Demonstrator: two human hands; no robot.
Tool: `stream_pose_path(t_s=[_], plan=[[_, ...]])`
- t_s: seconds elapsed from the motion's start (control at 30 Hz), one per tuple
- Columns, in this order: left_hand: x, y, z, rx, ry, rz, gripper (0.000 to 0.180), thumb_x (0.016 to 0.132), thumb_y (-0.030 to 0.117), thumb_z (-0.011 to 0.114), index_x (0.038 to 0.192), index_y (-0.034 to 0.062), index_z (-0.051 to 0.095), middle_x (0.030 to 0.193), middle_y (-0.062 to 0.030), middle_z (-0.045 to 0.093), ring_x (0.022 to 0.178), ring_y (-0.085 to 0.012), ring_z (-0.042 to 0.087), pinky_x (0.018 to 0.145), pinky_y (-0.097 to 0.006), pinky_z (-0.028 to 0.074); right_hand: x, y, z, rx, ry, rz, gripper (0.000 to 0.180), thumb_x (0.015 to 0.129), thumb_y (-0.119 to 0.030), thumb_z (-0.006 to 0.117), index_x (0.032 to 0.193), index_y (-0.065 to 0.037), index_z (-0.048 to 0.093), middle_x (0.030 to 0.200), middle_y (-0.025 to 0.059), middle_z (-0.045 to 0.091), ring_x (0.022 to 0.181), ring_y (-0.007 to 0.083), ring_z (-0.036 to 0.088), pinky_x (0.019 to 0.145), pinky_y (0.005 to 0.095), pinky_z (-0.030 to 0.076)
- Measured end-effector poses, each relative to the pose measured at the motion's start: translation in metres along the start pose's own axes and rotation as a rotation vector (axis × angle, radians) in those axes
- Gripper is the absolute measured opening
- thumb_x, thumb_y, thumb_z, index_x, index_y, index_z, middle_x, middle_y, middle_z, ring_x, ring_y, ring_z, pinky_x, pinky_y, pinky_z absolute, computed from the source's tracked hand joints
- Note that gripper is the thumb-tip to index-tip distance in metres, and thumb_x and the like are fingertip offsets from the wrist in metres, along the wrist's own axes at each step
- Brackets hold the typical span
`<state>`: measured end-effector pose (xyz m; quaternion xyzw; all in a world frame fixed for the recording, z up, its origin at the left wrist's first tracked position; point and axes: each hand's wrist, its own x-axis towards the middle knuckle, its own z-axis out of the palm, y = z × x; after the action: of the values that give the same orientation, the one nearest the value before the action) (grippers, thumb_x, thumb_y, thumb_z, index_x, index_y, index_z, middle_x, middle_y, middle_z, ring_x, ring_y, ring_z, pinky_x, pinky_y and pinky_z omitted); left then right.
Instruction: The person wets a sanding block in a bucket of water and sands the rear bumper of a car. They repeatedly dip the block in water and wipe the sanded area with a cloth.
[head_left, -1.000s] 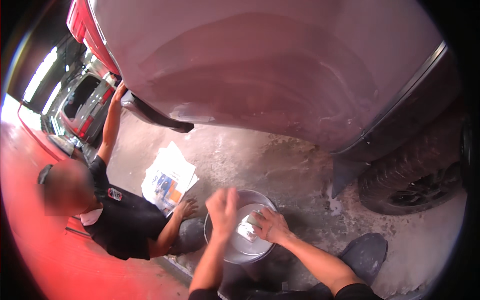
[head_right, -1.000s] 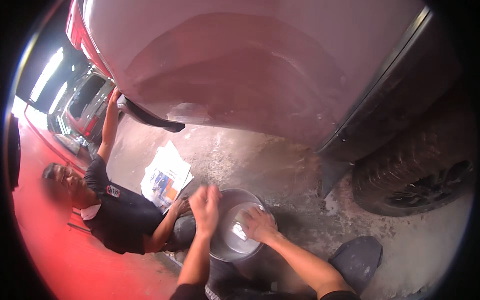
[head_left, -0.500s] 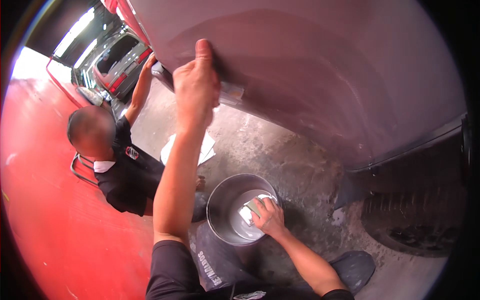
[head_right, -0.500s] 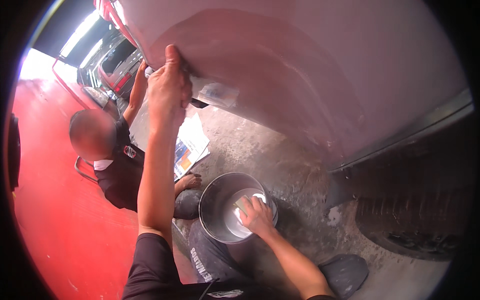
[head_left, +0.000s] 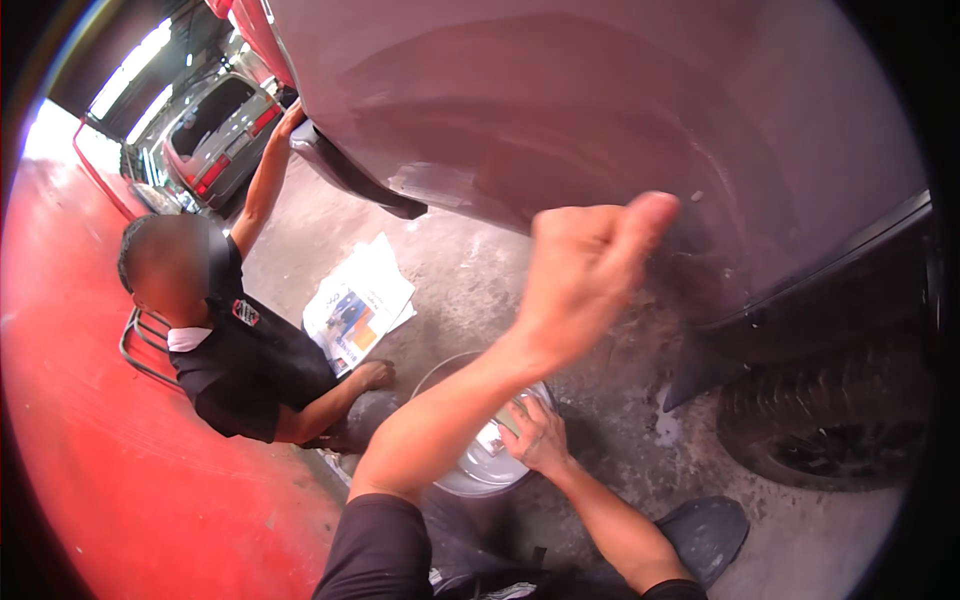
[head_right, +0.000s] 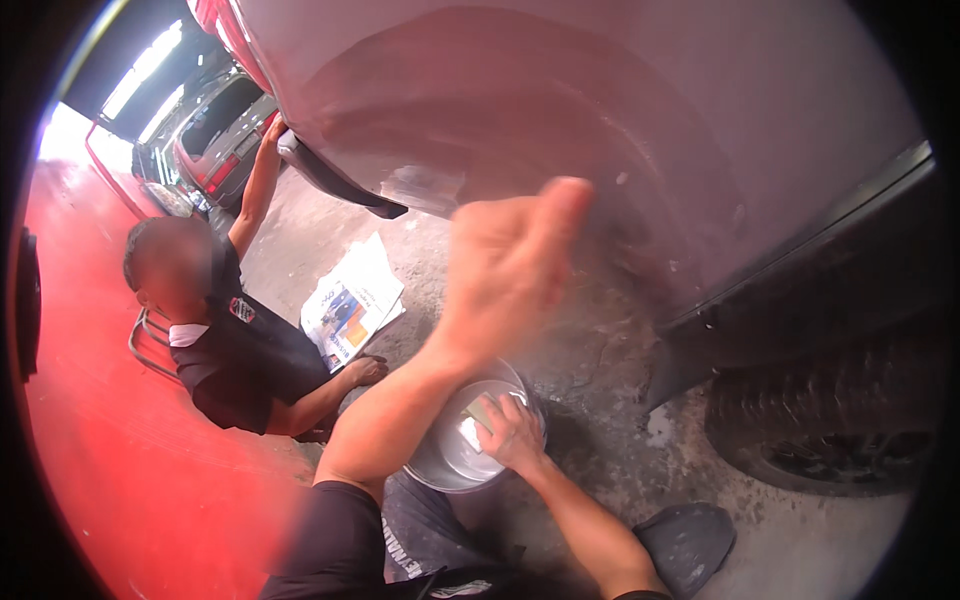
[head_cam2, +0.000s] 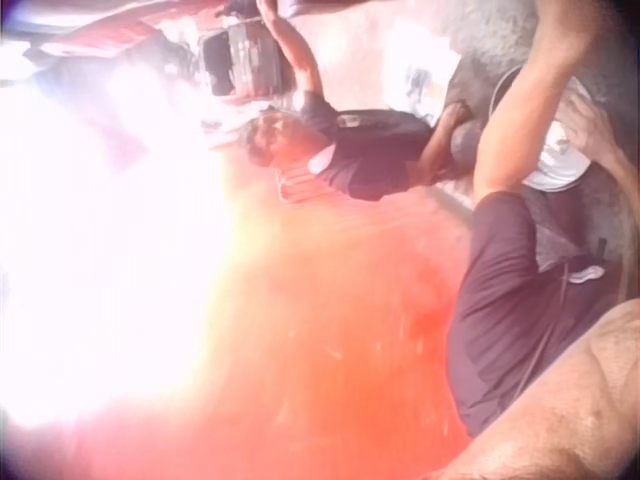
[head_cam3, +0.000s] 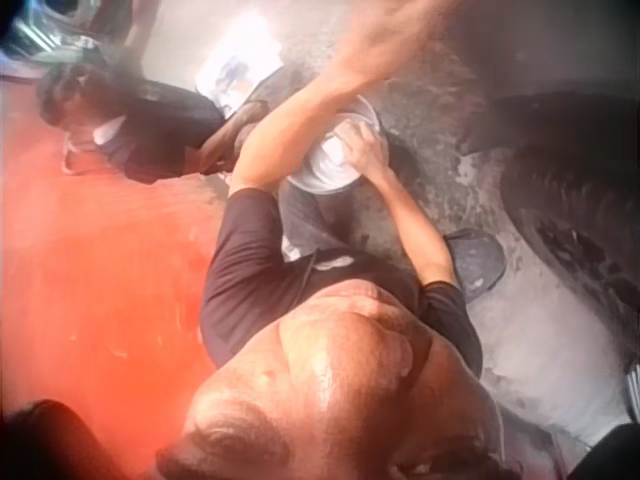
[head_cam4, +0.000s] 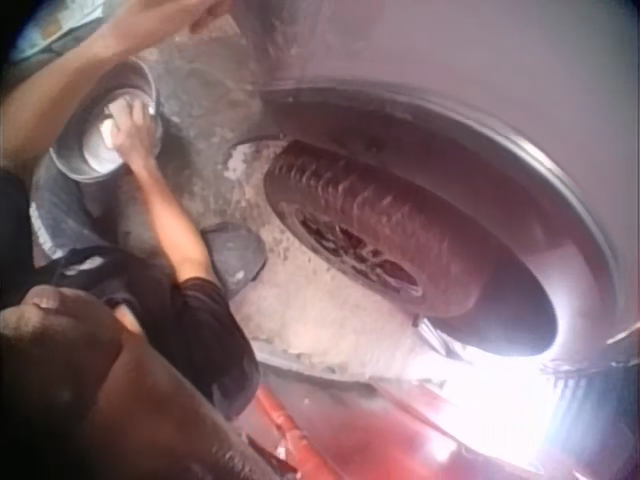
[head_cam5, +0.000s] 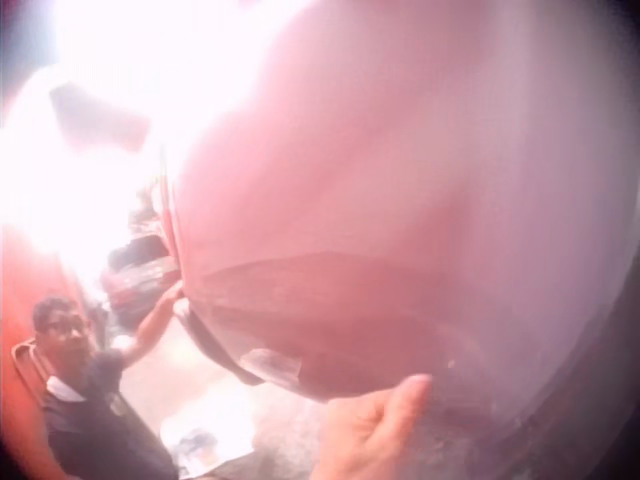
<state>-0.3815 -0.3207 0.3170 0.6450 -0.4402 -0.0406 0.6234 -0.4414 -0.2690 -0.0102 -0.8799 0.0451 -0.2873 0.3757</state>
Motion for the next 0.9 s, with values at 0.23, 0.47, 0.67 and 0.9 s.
stream_pose_path(t_s=[0.23, 0.47, 0.67, 0.9], plan=[[0.076, -0.018, -0.146, -0.129, 0.388, -0.191, 0.064, 0.108, 0.062, 0.057, 0.065, 0.017, 0.042, 0.05, 0.0017, 0.037, 0.038, -0.0131, 0.038, 0.037, -0.03, 0.027, -0.003, -0.006, 0.005, -0.008, 0.016, -0.003, 0.05, 0.084, -0.025, 0.078, 0.129, -0.006, 0.072, 0.107, 0.0149, 0.065, 0.095, 0.0363, 0.07, 0.081, 0.0485, 0.06], [0.058, 0.014, -0.076, -0.029, 0.301, -0.024, 0.073, 0.105, 0.062, 0.064, 0.056, 0.0094, 0.049, 0.049, 0.0016, 0.045, 0.038, -0.0102, 0.042, 0.035, -0.029, 0.03, 0.001, -0.012, 0.007, -0.001, 0.047, -0.03, 0.048, 0.084, -0.025, 0.077, 0.128, -0.006, 0.072, 0.106, 0.0152, 0.065, 0.097, 0.0363, 0.07, 0.081, 0.0485, 0.06], [0.006, 0.009, 0.016, -0.021, -0.063, -0.02, 0.069, 0.107, 0.041, 0.07, 0.059, -0.0068, 0.055, 0.052, -0.0182, 0.036, 0.053, -0.0155, 0.029, 0.049, -0.043, 0.035, -0.005, -0.004, 0.012, -0.061, -0.016, -0.017, 0.05, 0.083, -0.025, 0.079, 0.129, -0.008, 0.073, 0.108, 0.0152, 0.066, 0.098, 0.0366, 0.07, 0.082, 0.0488, 0.06], [0.01, -0.017, -0.067, 0.027, 0.188, -0.045, 0.081, 0.109, 0.064, 0.054, 0.048, 0.0106, 0.052, 0.043, -0.0015, 0.049, 0.035, -0.0131, 0.048, 0.039, -0.03, 0.037, -0.006, -0.003, 0.007, -0.053, 0.005, 0.025, 0.049, 0.083, -0.027, 0.08, 0.128, -0.008, 0.074, 0.11, 0.014, 0.067, 0.101, 0.0364, 0.07, 0.085, 0.0476, 0.06]])
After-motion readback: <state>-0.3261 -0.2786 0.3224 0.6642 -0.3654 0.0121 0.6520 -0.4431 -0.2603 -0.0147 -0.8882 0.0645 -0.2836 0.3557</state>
